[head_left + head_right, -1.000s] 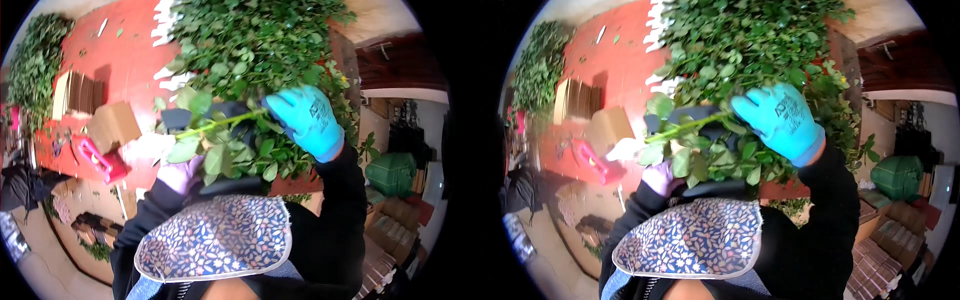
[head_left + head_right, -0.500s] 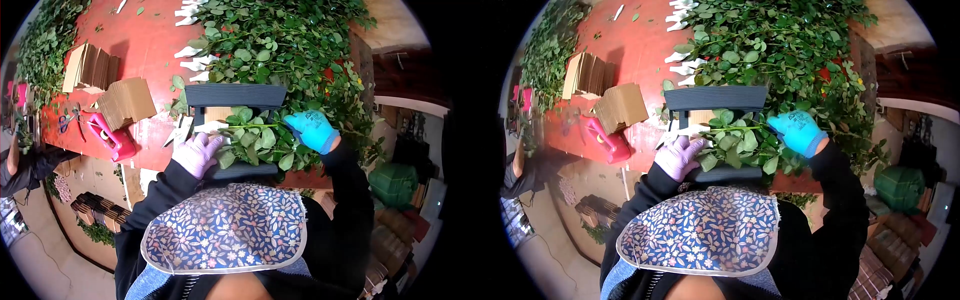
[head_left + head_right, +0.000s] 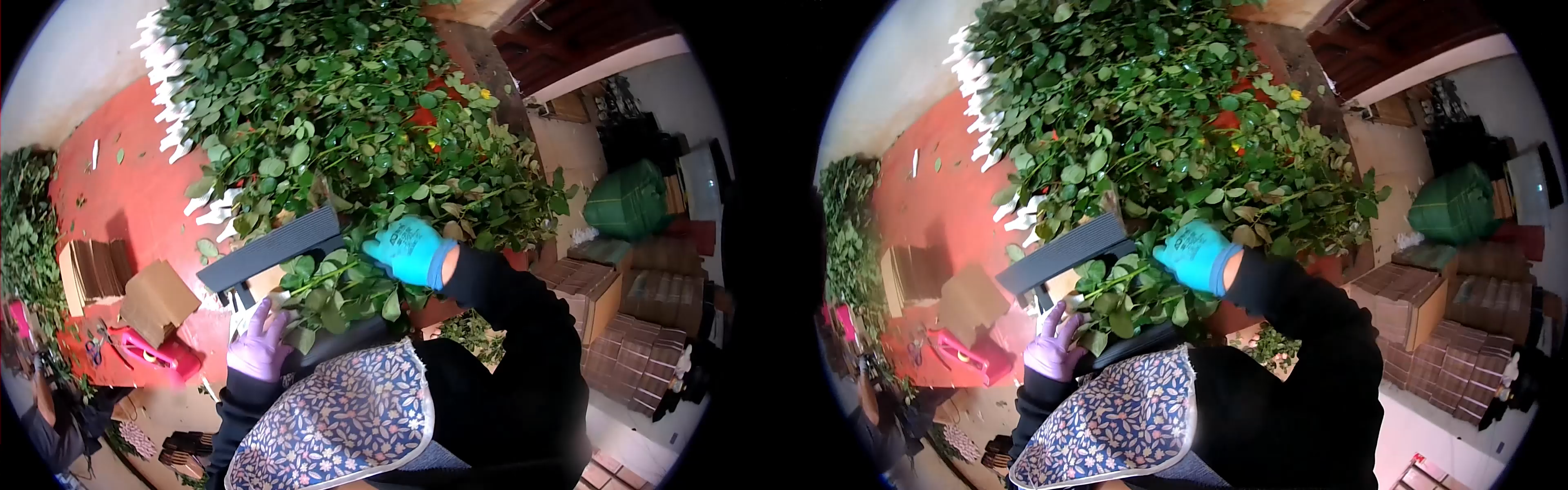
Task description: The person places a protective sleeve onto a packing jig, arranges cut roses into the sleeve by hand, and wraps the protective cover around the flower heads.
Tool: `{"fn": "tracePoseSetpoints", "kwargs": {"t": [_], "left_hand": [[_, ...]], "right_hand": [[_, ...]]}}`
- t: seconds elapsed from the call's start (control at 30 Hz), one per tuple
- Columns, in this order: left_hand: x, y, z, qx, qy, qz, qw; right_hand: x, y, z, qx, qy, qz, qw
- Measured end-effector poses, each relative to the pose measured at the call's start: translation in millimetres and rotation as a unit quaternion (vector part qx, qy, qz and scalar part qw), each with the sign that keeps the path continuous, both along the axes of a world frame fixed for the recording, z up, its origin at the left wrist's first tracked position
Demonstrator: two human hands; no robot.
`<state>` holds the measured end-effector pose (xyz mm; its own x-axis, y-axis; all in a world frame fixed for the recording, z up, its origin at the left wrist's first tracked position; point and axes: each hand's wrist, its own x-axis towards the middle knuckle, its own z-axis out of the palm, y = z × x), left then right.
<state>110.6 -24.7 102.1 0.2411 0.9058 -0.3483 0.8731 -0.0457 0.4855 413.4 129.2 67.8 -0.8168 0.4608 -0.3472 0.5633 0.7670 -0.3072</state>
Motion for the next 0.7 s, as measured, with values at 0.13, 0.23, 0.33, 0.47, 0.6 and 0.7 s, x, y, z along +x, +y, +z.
{"fn": "tracePoseSetpoints", "kwargs": {"t": [0.13, 0.23, 0.33, 0.47, 0.6, 0.7], "left_hand": [[-3, -2, 0, 0.010, -0.001, -0.012, 1.000], [-3, -6, 1, 0.029, 0.013, -0.019, 0.999], [-1, -7, 4, 0.004, 0.019, -0.013, 1.000], [1, -11, 7, 0.003, 0.021, -0.005, 1.000], [5, -6, 18, 0.015, 0.023, -0.009, 1.000], [6, -8, 19, 0.007, 0.016, -0.005, 1.000]], "right_hand": [[-7, 7, 46, 0.188, 0.008, -0.015, 0.982], [-13, 51, 37, 0.254, -0.007, -0.044, 0.966], [-36, 128, 26, 0.064, -0.073, -0.052, 0.994], [-48, 165, -64, 0.121, -0.120, -0.054, 0.984], [-71, 169, -56, -0.003, -0.227, -0.004, 0.974], [-91, 200, -33, 0.027, -0.223, -0.133, 0.965]]}}
